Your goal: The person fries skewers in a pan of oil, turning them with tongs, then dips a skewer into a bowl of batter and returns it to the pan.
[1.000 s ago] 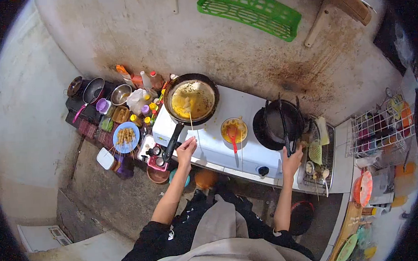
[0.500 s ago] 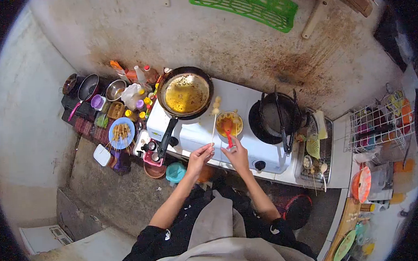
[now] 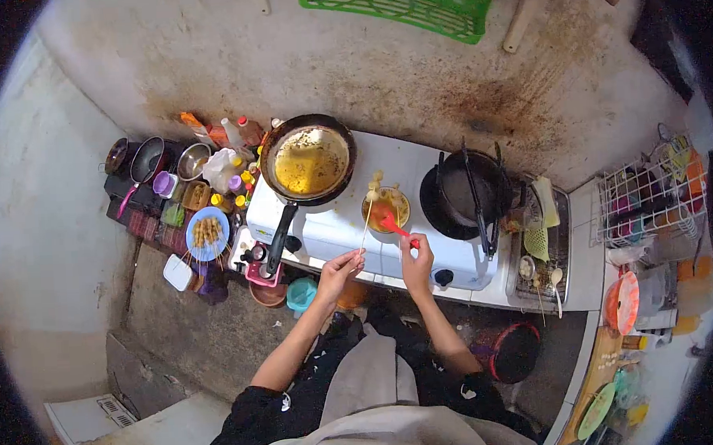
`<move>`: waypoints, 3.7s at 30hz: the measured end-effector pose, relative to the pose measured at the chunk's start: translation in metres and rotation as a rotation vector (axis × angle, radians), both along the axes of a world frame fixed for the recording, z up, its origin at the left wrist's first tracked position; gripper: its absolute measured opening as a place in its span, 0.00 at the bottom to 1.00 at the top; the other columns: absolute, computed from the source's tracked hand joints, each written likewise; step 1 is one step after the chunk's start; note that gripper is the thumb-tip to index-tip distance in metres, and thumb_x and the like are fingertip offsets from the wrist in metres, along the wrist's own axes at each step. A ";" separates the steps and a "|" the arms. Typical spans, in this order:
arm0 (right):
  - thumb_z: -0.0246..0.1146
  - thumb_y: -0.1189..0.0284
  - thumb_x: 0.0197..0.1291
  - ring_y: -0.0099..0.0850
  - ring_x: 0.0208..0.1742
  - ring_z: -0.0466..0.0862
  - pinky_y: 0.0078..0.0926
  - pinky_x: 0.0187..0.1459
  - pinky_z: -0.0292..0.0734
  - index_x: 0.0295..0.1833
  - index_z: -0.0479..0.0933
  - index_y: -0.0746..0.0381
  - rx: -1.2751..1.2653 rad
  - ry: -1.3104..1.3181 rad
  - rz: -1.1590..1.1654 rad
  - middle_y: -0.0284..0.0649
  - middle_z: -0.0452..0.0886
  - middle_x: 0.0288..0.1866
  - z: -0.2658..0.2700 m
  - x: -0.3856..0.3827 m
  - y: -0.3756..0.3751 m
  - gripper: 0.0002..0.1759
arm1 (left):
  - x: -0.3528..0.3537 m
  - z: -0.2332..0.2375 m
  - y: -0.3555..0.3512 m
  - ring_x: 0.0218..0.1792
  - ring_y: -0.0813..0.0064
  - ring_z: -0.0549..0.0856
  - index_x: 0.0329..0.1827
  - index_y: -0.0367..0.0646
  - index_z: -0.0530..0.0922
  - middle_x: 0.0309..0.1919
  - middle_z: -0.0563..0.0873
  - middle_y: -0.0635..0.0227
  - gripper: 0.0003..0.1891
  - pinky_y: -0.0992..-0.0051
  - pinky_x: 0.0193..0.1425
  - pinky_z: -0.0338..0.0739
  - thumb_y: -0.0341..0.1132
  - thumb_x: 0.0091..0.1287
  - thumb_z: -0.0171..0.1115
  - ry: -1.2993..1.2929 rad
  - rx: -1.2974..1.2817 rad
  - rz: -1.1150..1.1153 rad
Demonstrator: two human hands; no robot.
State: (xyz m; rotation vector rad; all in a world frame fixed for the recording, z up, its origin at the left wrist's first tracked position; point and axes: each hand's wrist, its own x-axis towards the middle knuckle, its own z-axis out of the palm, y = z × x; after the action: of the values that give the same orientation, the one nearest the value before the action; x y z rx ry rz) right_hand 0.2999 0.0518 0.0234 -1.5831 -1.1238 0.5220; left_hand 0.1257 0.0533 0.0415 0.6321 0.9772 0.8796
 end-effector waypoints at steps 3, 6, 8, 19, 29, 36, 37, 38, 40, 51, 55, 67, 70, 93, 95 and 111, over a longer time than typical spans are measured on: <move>0.55 0.75 0.56 0.21 0.27 0.70 0.19 0.33 0.67 0.31 0.67 0.67 0.070 -0.031 -0.008 0.35 0.71 0.24 0.017 0.001 -0.008 0.06 | 0.000 -0.002 0.002 0.39 0.82 0.78 0.48 0.35 0.73 0.38 0.79 0.69 0.16 0.83 0.47 0.72 0.34 0.60 0.56 -0.002 -0.008 -0.009; 0.55 0.77 0.56 0.20 0.28 0.68 0.18 0.34 0.67 0.30 0.66 0.66 0.077 0.018 -0.064 0.33 0.69 0.25 0.027 0.008 -0.011 0.06 | 0.000 -0.003 0.003 0.39 0.82 0.78 0.48 0.35 0.74 0.38 0.79 0.69 0.15 0.82 0.47 0.73 0.34 0.60 0.57 0.017 -0.001 -0.023; 0.57 0.78 0.53 0.24 0.27 0.71 0.22 0.33 0.68 0.29 0.66 0.65 0.088 0.001 -0.092 0.37 0.71 0.25 0.039 0.012 -0.014 0.06 | 0.001 -0.006 0.002 0.39 0.82 0.78 0.47 0.35 0.74 0.38 0.79 0.69 0.15 0.82 0.47 0.73 0.34 0.60 0.57 0.017 0.004 -0.028; 0.55 0.79 0.53 0.27 0.26 0.70 0.22 0.32 0.67 0.29 0.65 0.66 0.122 -0.201 0.104 0.40 0.68 0.23 0.053 0.020 -0.006 0.05 | -0.004 -0.011 -0.008 0.38 0.83 0.78 0.47 0.36 0.75 0.36 0.80 0.68 0.15 0.85 0.44 0.73 0.33 0.59 0.57 0.129 0.017 -0.114; 0.56 0.82 0.47 0.35 0.26 0.72 0.28 0.29 0.68 0.29 0.65 0.66 0.117 -0.307 0.261 0.43 0.68 0.25 0.056 0.027 0.007 0.06 | -0.012 -0.017 -0.014 0.40 0.84 0.76 0.48 0.37 0.74 0.41 0.80 0.69 0.16 0.83 0.48 0.69 0.35 0.61 0.55 0.114 0.078 -0.131; 0.56 0.82 0.46 0.36 0.26 0.72 0.28 0.29 0.68 0.28 0.65 0.66 0.126 -0.347 0.352 0.43 0.67 0.25 0.058 0.028 -0.005 0.06 | -0.012 -0.021 -0.013 0.35 0.87 0.75 0.48 0.37 0.74 0.36 0.80 0.71 0.16 0.87 0.44 0.68 0.35 0.60 0.56 0.125 0.044 -0.110; 0.56 0.82 0.46 0.36 0.26 0.72 0.28 0.29 0.68 0.28 0.65 0.66 0.126 -0.347 0.351 0.43 0.67 0.25 0.059 0.028 -0.004 0.06 | -0.012 -0.021 -0.013 0.35 0.87 0.75 0.48 0.37 0.74 0.36 0.80 0.71 0.16 0.87 0.44 0.68 0.35 0.60 0.56 0.125 0.044 -0.111; 0.56 0.82 0.46 0.36 0.26 0.72 0.28 0.29 0.68 0.28 0.65 0.66 0.141 -0.335 0.327 0.43 0.67 0.25 0.059 0.029 -0.001 0.06 | -0.012 -0.021 -0.013 0.35 0.87 0.75 0.48 0.37 0.74 0.35 0.80 0.72 0.15 0.87 0.43 0.68 0.35 0.61 0.55 0.103 0.044 -0.108; 0.56 0.83 0.45 0.36 0.26 0.72 0.28 0.29 0.68 0.28 0.64 0.66 0.157 -0.321 0.303 0.43 0.66 0.24 0.058 0.031 0.005 0.06 | -0.013 -0.022 -0.014 0.35 0.87 0.75 0.48 0.37 0.74 0.34 0.80 0.72 0.15 0.87 0.43 0.68 0.35 0.61 0.55 0.084 0.045 -0.106; 0.56 0.83 0.44 0.38 0.27 0.71 0.30 0.29 0.67 0.27 0.64 0.65 0.190 -0.394 0.315 0.42 0.65 0.24 0.041 0.032 -0.009 0.07 | -0.013 -0.022 -0.009 0.30 0.88 0.72 0.51 0.36 0.72 0.29 0.76 0.76 0.17 0.88 0.37 0.67 0.35 0.62 0.53 -0.007 -0.018 -0.118; 0.56 0.83 0.44 0.37 0.27 0.70 0.30 0.29 0.66 0.27 0.64 0.65 0.206 -0.387 0.264 0.42 0.65 0.24 0.042 0.034 0.001 0.07 | -0.016 -0.018 -0.008 0.30 0.88 0.72 0.51 0.36 0.72 0.29 0.76 0.76 0.17 0.88 0.36 0.67 0.36 0.63 0.52 -0.011 -0.010 -0.116; 0.53 0.81 0.51 0.38 0.27 0.69 0.32 0.31 0.65 0.31 0.64 0.67 0.138 -0.347 0.143 0.44 0.66 0.26 0.038 0.028 0.018 0.04 | -0.037 -0.019 -0.002 0.31 0.87 0.72 0.51 0.34 0.72 0.29 0.74 0.76 0.17 0.88 0.38 0.67 0.37 0.63 0.52 0.021 0.039 0.018; 0.53 0.80 0.53 0.34 0.25 0.71 0.28 0.27 0.66 0.30 0.64 0.66 0.132 -0.345 0.111 0.44 0.67 0.25 0.039 0.013 0.010 0.04 | -0.048 -0.018 0.012 0.32 0.87 0.73 0.50 0.33 0.72 0.30 0.75 0.75 0.17 0.87 0.41 0.70 0.35 0.62 0.53 0.061 0.053 0.131; 0.59 0.72 0.48 0.42 0.39 0.73 0.32 0.41 0.68 0.44 0.73 0.63 -0.094 -0.534 0.240 0.45 0.69 0.36 0.050 0.008 -0.011 0.15 | -0.018 -0.061 0.042 0.40 0.81 0.76 0.49 0.38 0.69 0.44 0.77 0.67 0.22 0.80 0.44 0.72 0.46 0.60 0.55 -0.271 -0.279 0.578; 0.61 0.70 0.46 0.40 0.43 0.71 0.35 0.46 0.65 0.45 0.73 0.58 -0.197 -0.455 0.187 0.44 0.68 0.40 0.060 0.022 -0.017 0.17 | -0.016 -0.060 0.016 0.41 0.79 0.75 0.49 0.40 0.69 0.45 0.76 0.67 0.21 0.78 0.46 0.71 0.46 0.61 0.52 -0.357 -0.392 0.418; 0.60 0.75 0.41 0.51 0.59 0.61 0.37 0.58 0.57 0.59 0.51 0.73 -0.470 -0.643 -0.344 0.61 0.60 0.56 0.050 0.143 -0.004 0.39 | -0.050 -0.012 -0.049 0.39 0.83 0.76 0.51 0.42 0.69 0.42 0.78 0.72 0.15 0.82 0.45 0.68 0.37 0.63 0.47 0.061 -0.017 0.007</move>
State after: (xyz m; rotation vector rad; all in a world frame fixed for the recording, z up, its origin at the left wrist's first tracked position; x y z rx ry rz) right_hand 0.4430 0.0476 0.0735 -2.4065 -1.1986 0.0270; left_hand 0.0754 0.0040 0.0294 0.6443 1.0418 0.8617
